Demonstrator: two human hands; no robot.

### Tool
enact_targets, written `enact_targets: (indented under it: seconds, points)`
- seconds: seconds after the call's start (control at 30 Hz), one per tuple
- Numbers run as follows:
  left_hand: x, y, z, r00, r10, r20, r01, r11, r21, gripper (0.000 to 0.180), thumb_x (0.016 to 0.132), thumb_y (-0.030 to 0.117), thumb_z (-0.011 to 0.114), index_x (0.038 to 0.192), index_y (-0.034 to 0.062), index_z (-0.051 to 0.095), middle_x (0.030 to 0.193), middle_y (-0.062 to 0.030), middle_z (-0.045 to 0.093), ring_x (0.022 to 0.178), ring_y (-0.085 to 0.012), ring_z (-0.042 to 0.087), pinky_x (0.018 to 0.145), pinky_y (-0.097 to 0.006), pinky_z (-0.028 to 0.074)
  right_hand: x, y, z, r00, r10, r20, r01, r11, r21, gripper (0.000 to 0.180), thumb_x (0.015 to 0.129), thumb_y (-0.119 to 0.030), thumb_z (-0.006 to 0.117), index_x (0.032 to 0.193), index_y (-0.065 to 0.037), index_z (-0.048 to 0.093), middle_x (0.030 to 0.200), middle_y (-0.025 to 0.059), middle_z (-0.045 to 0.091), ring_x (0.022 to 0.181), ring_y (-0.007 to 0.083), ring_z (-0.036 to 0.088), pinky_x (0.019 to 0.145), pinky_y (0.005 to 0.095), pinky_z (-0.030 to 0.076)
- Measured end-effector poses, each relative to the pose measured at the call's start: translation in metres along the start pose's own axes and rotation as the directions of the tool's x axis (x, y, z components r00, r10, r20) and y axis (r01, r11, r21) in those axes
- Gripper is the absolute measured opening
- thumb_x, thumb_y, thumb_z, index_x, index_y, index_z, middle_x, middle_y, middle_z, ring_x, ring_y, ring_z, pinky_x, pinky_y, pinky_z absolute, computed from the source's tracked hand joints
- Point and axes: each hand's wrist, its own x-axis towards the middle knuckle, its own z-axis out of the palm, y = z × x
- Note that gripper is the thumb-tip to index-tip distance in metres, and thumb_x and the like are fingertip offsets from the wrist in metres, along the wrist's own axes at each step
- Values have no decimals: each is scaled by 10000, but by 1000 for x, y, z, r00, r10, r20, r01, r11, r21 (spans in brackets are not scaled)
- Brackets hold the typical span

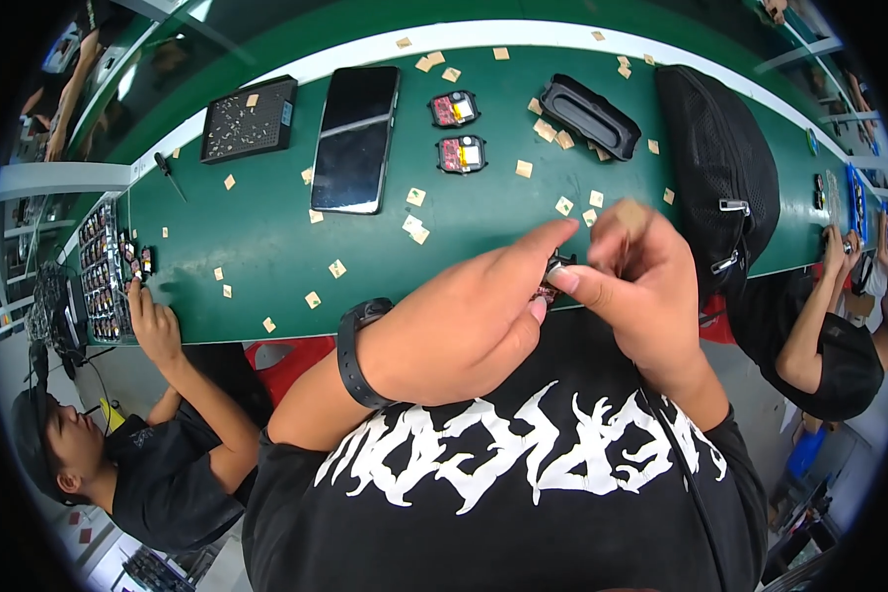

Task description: Assembling small electronic components, likely smartwatches, at a production line workstation.

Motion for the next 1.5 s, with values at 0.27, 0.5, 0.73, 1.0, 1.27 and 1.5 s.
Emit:
enact_targets:
  seconds: [0.27, 0.5, 0.73, 1.0, 1.27, 1.5]
  points:
    - [0, 1, 1, 996, -90, -5, 82, 929, -360, 546, 964, 35, 503, 1487, -63, 379, 995, -69, 637, 826, -148, 604, 753, -286, 486, 14, -10, -7, 947, 229, 225, -288, 915, 282, 246, 866, -55, 798, 979, -46, 579, 858, -26, 589, 787, 24, 553, 700, 192, 458]
    - [-9, 10, -9, 974, -225, -6, 213, 931, -296, 498, 1000, 64, 541, 1475, -11, 408, 997, -38, 592, 832, -78, 555, 757, -235, 462, 5, -17, -15, 997, 58, 51, -66, 982, 175, 122, 932, -89, 717, 947, -4, 631, 858, -10, 615, 748, 27, 527, 664, 199, 412]
    - [-84, -49, -66, 705, -338, -624, 505, 856, 106, 290, 1029, 136, 549, 1279, -4, 507, 962, -101, 637, 796, -169, 636, 723, -311, 518, 37, 13, -23, 997, -63, 48, 79, 819, -568, 185, 880, -78, 756, 1009, 22, 669, 788, 49, 615, 652, 109, 541, 622, 246, 441]
    - [-155, -88, -164, 340, -426, -838, 779, 627, -2, 307, 993, 134, 612, 1260, -16, 601, 991, -106, 630, 807, -159, 643, 739, -302, 522, 107, 33, 17, 923, -210, 324, 386, 536, -751, 430, 839, -230, 785, 1191, -22, 654, 916, 152, 685, 838, 330, 676, 743, 422, 536]
    - [-72, -35, -77, 552, -20, -834, 434, 860, 267, 355, 944, 159, 704, 1268, 25, 647, 1219, -136, 651, 895, -174, 631, 756, -290, 518, 110, 23, 19, 934, 0, 357, 271, 651, -709, 452, 719, -154, 874, 1102, -18, 677, 761, 79, 610, 664, 218, 592, 659, 341, 503]
    - [-9, -11, -34, 904, -350, -244, 154, 801, -578, 394, 999, 48, 613, 1387, -4, 576, 1065, -93, 691, 828, -98, 656, 659, -222, 528, 56, -41, 14, 858, -302, 415, 502, 662, -556, 449, 731, -116, 866, 1127, -28, 675, 800, 64, 604, 678, 183, 580, 580, 307, 460]
